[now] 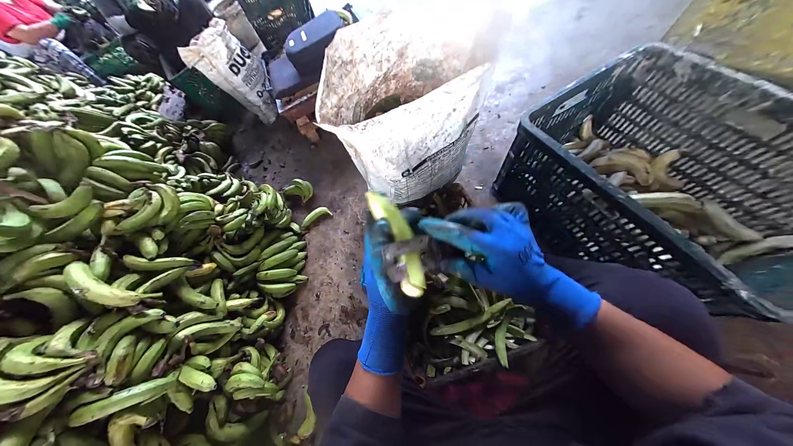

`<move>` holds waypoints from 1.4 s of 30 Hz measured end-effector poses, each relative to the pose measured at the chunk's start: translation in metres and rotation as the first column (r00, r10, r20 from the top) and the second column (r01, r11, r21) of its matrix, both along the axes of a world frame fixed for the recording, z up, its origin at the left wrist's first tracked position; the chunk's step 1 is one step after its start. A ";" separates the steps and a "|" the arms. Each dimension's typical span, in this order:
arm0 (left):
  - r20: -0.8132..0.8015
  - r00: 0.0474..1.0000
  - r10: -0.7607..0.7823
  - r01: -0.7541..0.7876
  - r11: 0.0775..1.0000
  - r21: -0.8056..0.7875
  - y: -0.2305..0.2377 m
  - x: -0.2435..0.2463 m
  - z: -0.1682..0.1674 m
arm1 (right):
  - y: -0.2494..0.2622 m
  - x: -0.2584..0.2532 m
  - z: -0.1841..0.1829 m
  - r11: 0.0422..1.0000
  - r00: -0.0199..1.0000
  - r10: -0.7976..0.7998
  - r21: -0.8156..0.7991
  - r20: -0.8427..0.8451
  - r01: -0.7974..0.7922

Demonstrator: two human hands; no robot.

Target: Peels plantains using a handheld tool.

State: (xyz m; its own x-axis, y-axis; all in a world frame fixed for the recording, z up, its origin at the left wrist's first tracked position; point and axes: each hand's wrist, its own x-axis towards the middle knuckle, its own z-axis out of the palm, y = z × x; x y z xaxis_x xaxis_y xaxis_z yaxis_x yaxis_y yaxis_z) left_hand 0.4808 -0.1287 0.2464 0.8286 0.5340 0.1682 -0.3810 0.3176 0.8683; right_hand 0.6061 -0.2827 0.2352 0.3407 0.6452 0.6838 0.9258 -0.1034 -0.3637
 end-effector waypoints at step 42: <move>0.049 0.998 -0.026 0.027 0.999 -0.030 0.003 0.007 0.008 | 0.010 0.001 0.001 0.995 0.997 -0.054 0.082 0.051 0.050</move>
State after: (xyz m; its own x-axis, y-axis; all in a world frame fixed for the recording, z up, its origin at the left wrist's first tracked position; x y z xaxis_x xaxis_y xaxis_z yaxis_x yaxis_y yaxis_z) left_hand 0.4876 -0.1254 0.2546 0.8336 0.5178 0.1924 -0.4137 0.3545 0.8386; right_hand 0.6069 -0.2730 0.2360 0.3345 0.5698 0.7507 0.9380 -0.1247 -0.3233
